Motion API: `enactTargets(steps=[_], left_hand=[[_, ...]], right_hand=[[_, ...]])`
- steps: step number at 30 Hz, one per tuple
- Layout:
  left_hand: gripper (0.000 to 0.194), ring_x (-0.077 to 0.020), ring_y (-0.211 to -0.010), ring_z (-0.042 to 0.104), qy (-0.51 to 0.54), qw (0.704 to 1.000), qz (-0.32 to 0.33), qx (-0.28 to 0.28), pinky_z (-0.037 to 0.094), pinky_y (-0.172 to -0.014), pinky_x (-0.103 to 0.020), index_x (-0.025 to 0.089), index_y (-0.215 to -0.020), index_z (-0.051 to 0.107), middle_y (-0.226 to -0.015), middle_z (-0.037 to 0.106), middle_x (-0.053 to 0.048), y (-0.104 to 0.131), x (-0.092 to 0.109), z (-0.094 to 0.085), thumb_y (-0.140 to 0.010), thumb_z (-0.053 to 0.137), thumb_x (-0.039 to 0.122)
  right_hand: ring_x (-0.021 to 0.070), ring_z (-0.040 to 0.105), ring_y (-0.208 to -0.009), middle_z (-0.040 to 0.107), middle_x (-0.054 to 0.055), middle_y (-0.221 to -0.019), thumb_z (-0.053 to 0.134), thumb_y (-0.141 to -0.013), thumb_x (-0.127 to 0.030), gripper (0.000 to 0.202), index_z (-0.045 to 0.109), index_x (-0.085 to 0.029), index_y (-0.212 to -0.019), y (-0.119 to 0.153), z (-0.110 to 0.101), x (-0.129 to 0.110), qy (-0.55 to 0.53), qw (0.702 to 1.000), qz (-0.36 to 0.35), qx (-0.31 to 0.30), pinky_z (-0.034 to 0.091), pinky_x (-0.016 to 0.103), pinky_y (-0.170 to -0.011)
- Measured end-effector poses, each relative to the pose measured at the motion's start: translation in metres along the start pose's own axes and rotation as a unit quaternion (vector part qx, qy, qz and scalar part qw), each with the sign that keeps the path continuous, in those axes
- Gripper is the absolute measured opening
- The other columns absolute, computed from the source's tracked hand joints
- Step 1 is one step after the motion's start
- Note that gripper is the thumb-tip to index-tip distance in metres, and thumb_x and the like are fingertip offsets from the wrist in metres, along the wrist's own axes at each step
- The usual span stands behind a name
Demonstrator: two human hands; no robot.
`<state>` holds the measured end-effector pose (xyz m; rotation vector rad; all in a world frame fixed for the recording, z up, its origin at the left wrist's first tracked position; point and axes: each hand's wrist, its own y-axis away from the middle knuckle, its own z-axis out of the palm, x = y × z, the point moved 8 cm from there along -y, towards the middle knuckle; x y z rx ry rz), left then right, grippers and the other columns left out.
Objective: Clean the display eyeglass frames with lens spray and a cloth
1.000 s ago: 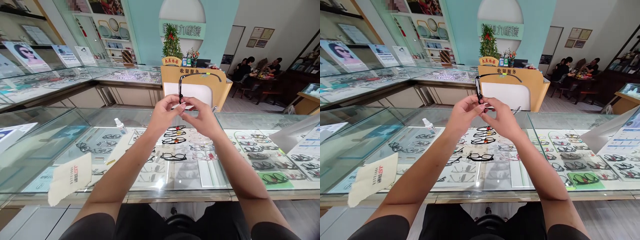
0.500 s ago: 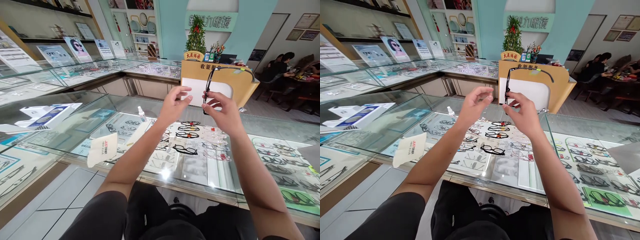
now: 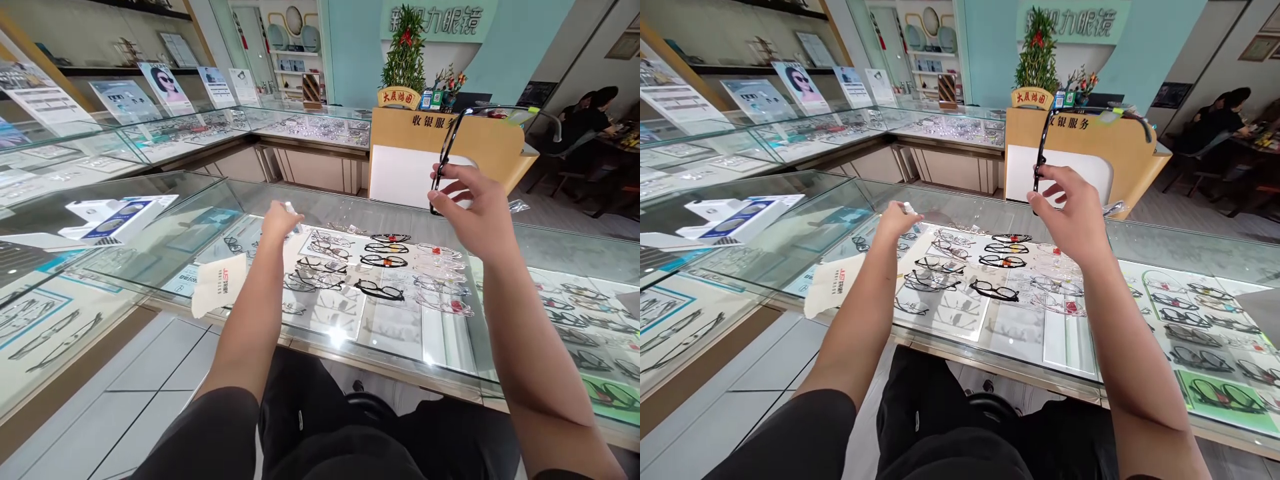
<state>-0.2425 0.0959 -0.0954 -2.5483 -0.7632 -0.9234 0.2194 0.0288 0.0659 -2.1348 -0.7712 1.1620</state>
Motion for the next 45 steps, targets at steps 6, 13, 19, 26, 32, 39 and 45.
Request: enactTargets(steps=[6, 13, 19, 26, 32, 39, 45], left_hand=[[0.036, -0.0417, -0.125, 0.072, 0.002, 1.0, -0.009, -0.001, 0.052, -0.109, -0.052, 0.017, -0.101, 0.065, -0.119, 0.079, -0.023, 0.004, 0.003, 0.006, -0.076, 0.089, 0.029], [0.023, -0.0155, -0.074, 0.067, 0.396, 0.87, 0.291, -0.035, 0.06, -0.075, -0.031, 0.027, -0.115, 0.058, -0.092, 0.064, -0.001, 0.058, 0.161, -0.012, -0.103, 0.069, 0.043], [0.029, -0.0171, -0.085, 0.07, 0.543, 0.733, 0.29, -0.29, 0.061, -0.066, -0.026, 0.031, -0.117, 0.06, -0.091, 0.064, 0.0, 0.151, 0.266, -0.016, -0.1, 0.078, 0.046], [0.074, -0.0137, -0.058, 0.051, 0.557, 0.614, 0.244, -0.503, 0.045, -0.046, -0.027, 0.021, -0.075, 0.062, -0.067, 0.045, 0.0, 0.2, 0.282, -0.008, -0.089, 0.062, 0.093], [0.095, -0.0123, -0.044, 0.042, 0.529, 0.639, 0.141, -0.541, 0.034, -0.036, -0.025, 0.02, -0.056, 0.049, -0.052, 0.032, 0.001, 0.185, 0.267, 0.016, -0.088, 0.027, 0.107], [0.091, -0.0129, -0.041, 0.043, 0.506, 0.697, 0.123, -0.493, 0.033, -0.037, -0.026, 0.022, -0.054, 0.047, -0.049, 0.035, 0.001, 0.156, 0.259, 0.041, -0.09, 0.033, 0.104], [0.079, -0.0122, -0.044, 0.038, 0.469, 0.764, 0.182, -0.403, 0.029, -0.039, -0.026, 0.023, -0.056, 0.049, -0.049, 0.036, 0.001, 0.144, 0.255, 0.056, -0.091, 0.046, 0.094]], right_hand=[[0.0242, 0.079, -0.093, 0.081, 0.011, -0.138, 0.077, -0.096, -0.037, 0.039, 0.081, -0.028, -0.134, -0.001, -0.004, -0.001, 0.006, 1.0, -0.008, -0.003, 0.065, 0.047, -0.085], [0.0206, 0.077, -0.09, 0.082, 0.008, -0.138, 0.075, -0.099, -0.04, 0.038, 0.081, -0.029, -0.135, -0.004, -0.016, 0.005, -0.023, 1.0, 0.006, 0.015, 0.062, 0.043, -0.085], [0.0195, 0.074, -0.092, 0.082, 0.007, -0.14, 0.077, -0.099, -0.042, 0.035, 0.083, -0.029, -0.131, -0.006, -0.031, 0.002, -0.085, 0.995, 0.032, 0.036, 0.06, 0.04, -0.085], [0.0178, 0.069, -0.09, 0.08, 0.007, -0.14, 0.077, -0.099, -0.042, 0.028, 0.082, -0.027, -0.122, -0.007, -0.024, -0.005, -0.151, 0.987, 0.053, -0.013, 0.056, 0.039, -0.084], [0.016, 0.065, -0.088, 0.079, 0.006, -0.132, 0.075, -0.099, -0.04, 0.023, 0.079, -0.024, -0.114, -0.007, 0.005, 0.007, -0.157, 0.982, 0.076, -0.073, 0.052, 0.036, -0.082], [0.0162, 0.061, -0.091, 0.077, 0.004, -0.119, 0.073, -0.099, -0.041, 0.021, 0.077, -0.024, -0.111, -0.005, 0.032, 0.018, -0.245, 0.954, 0.096, -0.147, 0.05, 0.037, -0.087], [0.0185, 0.062, -0.091, 0.073, 0.001, -0.095, 0.074, -0.1, -0.043, 0.021, 0.079, -0.027, -0.113, -0.003, 0.045, 0.017, -0.295, 0.932, 0.093, -0.187, 0.05, 0.037, -0.087]])
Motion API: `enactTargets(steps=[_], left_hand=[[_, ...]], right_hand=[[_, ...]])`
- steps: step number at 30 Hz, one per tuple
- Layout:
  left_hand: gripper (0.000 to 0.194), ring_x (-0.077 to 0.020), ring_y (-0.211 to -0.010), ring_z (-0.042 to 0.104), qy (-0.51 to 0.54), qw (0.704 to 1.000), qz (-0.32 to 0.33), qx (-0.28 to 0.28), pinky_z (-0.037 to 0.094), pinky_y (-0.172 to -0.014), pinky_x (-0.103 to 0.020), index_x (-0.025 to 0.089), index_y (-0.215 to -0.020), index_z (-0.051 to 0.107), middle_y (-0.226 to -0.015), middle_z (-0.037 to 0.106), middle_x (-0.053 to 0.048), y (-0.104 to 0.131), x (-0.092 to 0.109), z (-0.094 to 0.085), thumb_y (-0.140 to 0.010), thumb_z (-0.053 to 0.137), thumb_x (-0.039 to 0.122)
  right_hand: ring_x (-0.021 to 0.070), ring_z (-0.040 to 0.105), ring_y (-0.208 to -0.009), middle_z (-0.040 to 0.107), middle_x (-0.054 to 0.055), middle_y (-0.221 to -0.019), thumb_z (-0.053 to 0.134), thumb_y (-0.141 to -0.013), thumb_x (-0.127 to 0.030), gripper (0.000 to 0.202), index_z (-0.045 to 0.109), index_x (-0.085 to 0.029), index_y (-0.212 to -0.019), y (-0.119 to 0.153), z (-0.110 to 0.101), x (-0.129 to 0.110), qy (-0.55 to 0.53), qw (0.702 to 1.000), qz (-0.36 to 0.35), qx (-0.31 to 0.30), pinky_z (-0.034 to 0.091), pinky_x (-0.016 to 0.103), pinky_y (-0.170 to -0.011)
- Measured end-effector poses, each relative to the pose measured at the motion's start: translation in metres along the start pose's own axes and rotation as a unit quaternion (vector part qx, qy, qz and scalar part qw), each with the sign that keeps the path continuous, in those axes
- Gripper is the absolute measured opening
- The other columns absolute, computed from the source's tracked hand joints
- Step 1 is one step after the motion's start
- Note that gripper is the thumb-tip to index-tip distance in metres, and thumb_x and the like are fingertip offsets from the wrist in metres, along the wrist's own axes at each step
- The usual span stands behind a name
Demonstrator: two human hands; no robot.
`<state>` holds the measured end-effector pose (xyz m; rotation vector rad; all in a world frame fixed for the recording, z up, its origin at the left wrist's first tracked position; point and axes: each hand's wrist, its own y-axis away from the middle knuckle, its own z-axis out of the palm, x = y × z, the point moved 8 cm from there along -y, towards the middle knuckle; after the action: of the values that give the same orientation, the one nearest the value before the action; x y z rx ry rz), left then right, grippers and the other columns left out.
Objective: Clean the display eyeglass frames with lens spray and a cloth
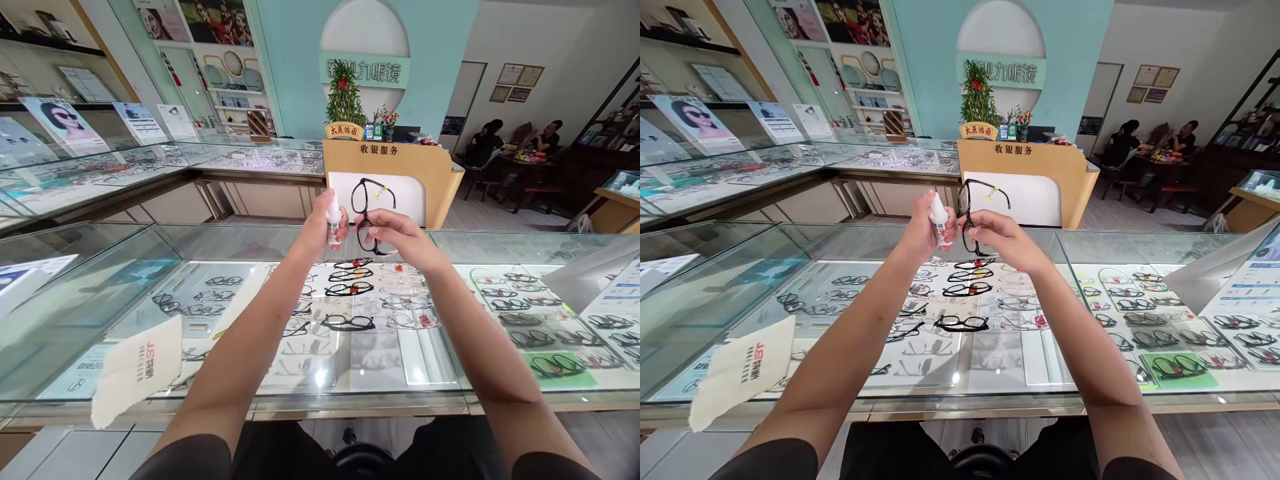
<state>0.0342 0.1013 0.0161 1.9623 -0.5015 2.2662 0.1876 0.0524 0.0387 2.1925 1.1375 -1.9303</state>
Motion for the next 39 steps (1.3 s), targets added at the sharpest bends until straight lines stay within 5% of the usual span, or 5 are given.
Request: enactTargets(steps=[4, 11, 28, 34, 39], left_hand=[[0.072, -0.0131, -0.052, 0.043, -0.072, 0.994, 0.052, 0.063, 0.033, -0.045, -0.026, 0.022, -0.061, 0.053, -0.055, 0.046, -0.002, 0.002, 0.0, -0.008, -0.095, 0.052, 0.085], [0.065, -0.0147, -0.056, 0.046, -0.116, 0.989, 0.032, 0.086, 0.034, -0.048, -0.025, 0.022, -0.07, 0.059, -0.062, 0.054, -0.003, 0.004, -0.005, -0.013, -0.097, 0.053, 0.081], [0.073, -0.0124, -0.044, 0.04, -0.145, 0.988, -0.011, -0.058, 0.032, -0.042, -0.028, 0.022, -0.061, 0.055, -0.054, 0.049, -0.002, 0.008, -0.015, 0.016, -0.095, 0.052, 0.087], [0.069, -0.0138, -0.051, 0.046, -0.142, 0.988, 0.006, -0.053, 0.038, -0.045, -0.026, 0.021, -0.064, 0.058, -0.057, 0.051, -0.003, 0.01, -0.009, 0.014, -0.097, 0.054, 0.082], [0.079, -0.015, -0.058, 0.057, -0.09, 0.996, 0.028, -0.001, 0.057, -0.059, -0.03, 0.021, -0.067, 0.061, -0.064, 0.054, -0.002, 0.011, 0.013, 0.002, -0.086, 0.057, 0.098]], right_hand=[[0.0183, 0.061, -0.09, 0.071, 0.001, -0.093, 0.073, -0.101, -0.042, 0.021, 0.08, -0.027, -0.113, 0.0, 0.005, 0.0, -0.008, 1.0, 0.001, -0.01, 0.049, 0.037, -0.087], [0.0165, 0.062, -0.089, 0.077, 0.002, -0.108, 0.075, -0.099, -0.041, 0.019, 0.082, -0.028, -0.11, 0.0, 0.007, -0.001, -0.025, 1.0, 0.001, -0.009, 0.05, 0.036, -0.088], [0.0134, 0.071, -0.097, 0.08, 0.001, -0.134, 0.078, -0.097, -0.048, 0.032, 0.083, -0.034, -0.126, -0.002, -0.028, 0.017, -0.1, 0.99, 0.003, 0.098, 0.055, 0.029, -0.088], [0.0158, 0.071, -0.099, 0.079, 0.004, -0.135, 0.076, -0.095, -0.052, 0.039, 0.08, -0.031, -0.129, -0.001, -0.027, 0.013, -0.091, 0.991, 0.018, 0.1, 0.056, 0.031, -0.089], [0.0154, 0.07, -0.097, 0.08, 0.004, -0.133, 0.077, -0.095, -0.051, 0.037, 0.081, -0.031, -0.126, -0.001, -0.027, 0.01, -0.102, 0.99, 0.013, 0.101, 0.055, 0.031, -0.087]])
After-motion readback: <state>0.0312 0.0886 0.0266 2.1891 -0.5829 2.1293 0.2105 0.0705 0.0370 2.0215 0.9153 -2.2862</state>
